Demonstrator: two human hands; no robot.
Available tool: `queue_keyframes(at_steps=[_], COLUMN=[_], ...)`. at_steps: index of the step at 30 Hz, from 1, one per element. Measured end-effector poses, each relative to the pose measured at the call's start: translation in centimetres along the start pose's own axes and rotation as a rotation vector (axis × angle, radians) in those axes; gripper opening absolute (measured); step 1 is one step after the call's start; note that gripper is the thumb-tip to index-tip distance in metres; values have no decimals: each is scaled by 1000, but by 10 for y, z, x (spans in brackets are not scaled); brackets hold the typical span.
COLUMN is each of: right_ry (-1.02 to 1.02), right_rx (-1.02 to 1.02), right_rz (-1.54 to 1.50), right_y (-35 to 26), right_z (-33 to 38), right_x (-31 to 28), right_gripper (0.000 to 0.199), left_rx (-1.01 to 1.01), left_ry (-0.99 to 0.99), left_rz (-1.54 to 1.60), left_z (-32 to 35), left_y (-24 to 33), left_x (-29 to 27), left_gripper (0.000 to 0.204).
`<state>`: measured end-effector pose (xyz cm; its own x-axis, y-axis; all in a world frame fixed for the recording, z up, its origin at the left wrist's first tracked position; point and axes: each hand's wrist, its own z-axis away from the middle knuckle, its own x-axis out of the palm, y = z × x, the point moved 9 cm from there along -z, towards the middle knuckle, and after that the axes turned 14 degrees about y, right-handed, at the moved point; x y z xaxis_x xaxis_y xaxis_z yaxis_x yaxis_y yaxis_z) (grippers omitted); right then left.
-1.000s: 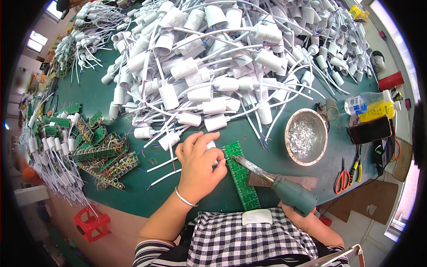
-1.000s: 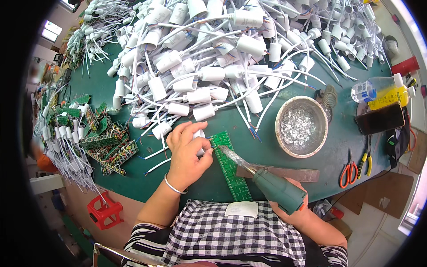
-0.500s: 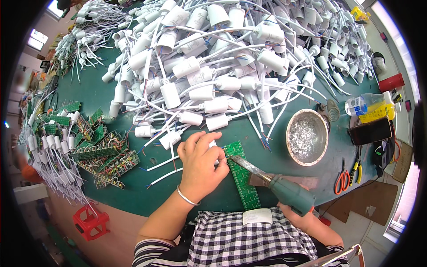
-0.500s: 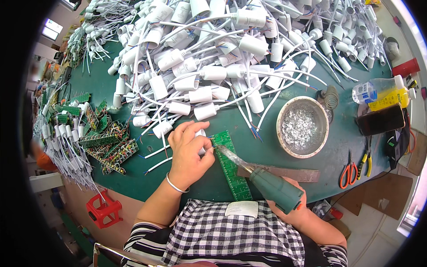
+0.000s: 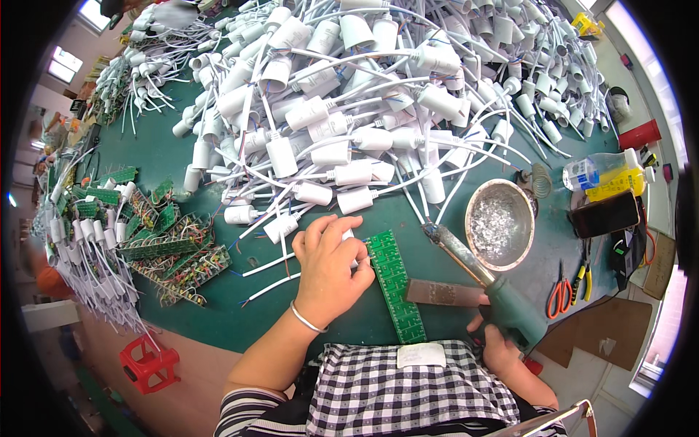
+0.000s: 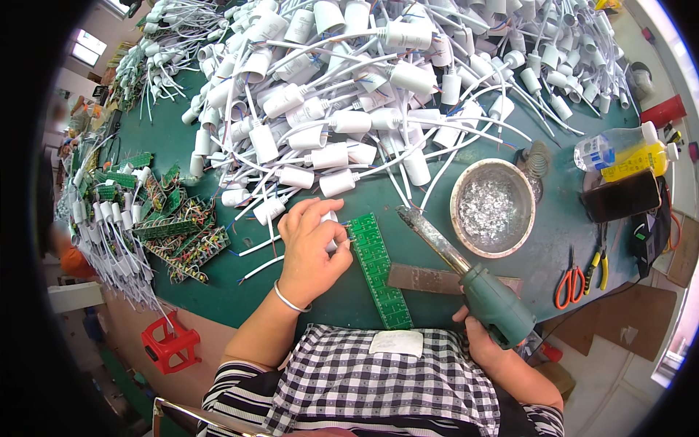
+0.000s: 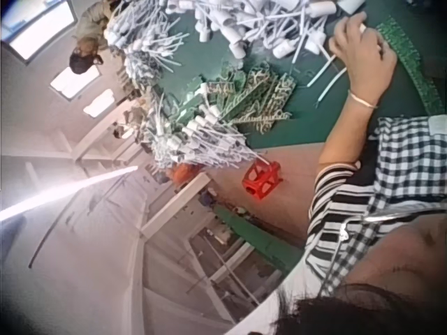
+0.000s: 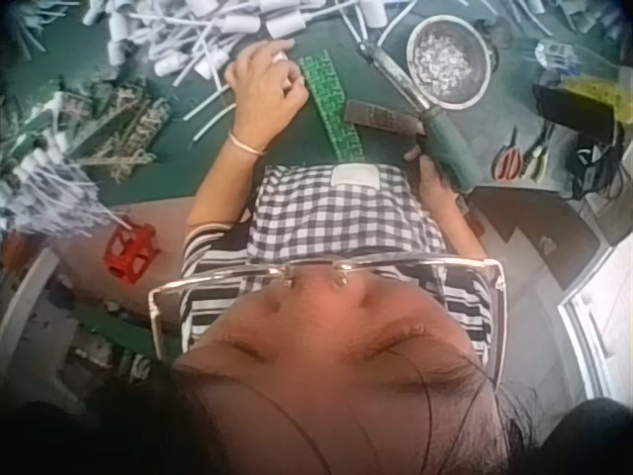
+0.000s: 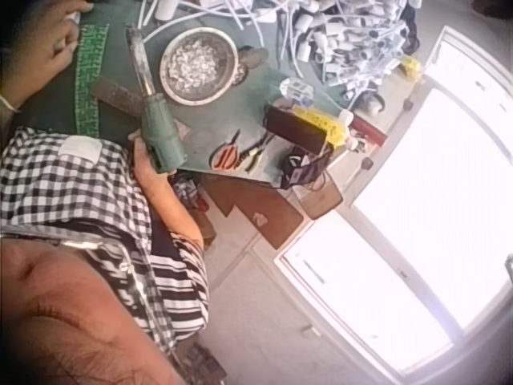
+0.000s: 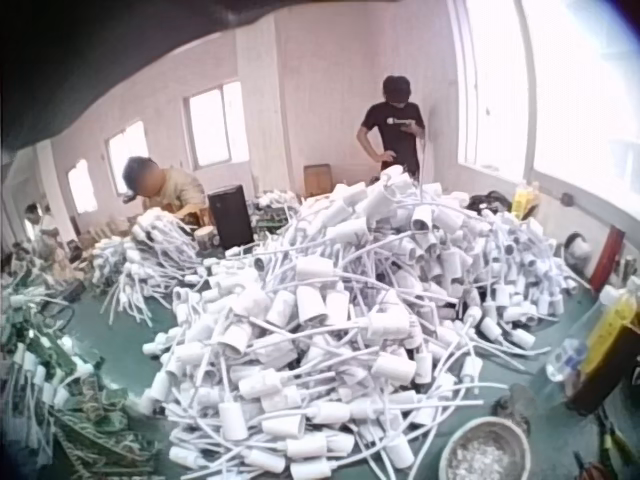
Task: Soldering components and wires onto green LED circuit boards.
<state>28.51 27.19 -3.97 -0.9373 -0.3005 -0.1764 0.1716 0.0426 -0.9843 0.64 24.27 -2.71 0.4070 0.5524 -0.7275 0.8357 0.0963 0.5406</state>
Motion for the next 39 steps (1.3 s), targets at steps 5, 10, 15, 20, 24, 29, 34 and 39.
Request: queue_keyframes(at_steps=[5,10,15,20,24,29,34,39], right_ry=[-8,111,170,173,185,242,227,32], right_rx=[-61,-59,-91,-88,-114,-76,15,-47], right_rz=[-53,-154,-238,-278,-307,-326,-344,-273], right_y=[-3,-2,-1,3,3,13,11,5], right_z=[4,10,16,25,33,34,26,23], right_x=[-7,-24,-34,-42,-47,-51,-44,-16], right_gripper=[42,42,46,47,46,47,47,56], left_rx=[24,69,127,327,454,468,412,0], left_ry=[22,44,91,199,206,315,-13,-74], left_rz=[-25,-73,4,-180,-385,16,-35,-86], left_z=[2,3,-27,-76,-80,-72,4,47], left_y=[1,4,15,15,22,45,90,31], left_x=[-2,-6,-29,-29,-17,-50,-45,-18], left_gripper=[13,13,17,29,35,41,24,26])
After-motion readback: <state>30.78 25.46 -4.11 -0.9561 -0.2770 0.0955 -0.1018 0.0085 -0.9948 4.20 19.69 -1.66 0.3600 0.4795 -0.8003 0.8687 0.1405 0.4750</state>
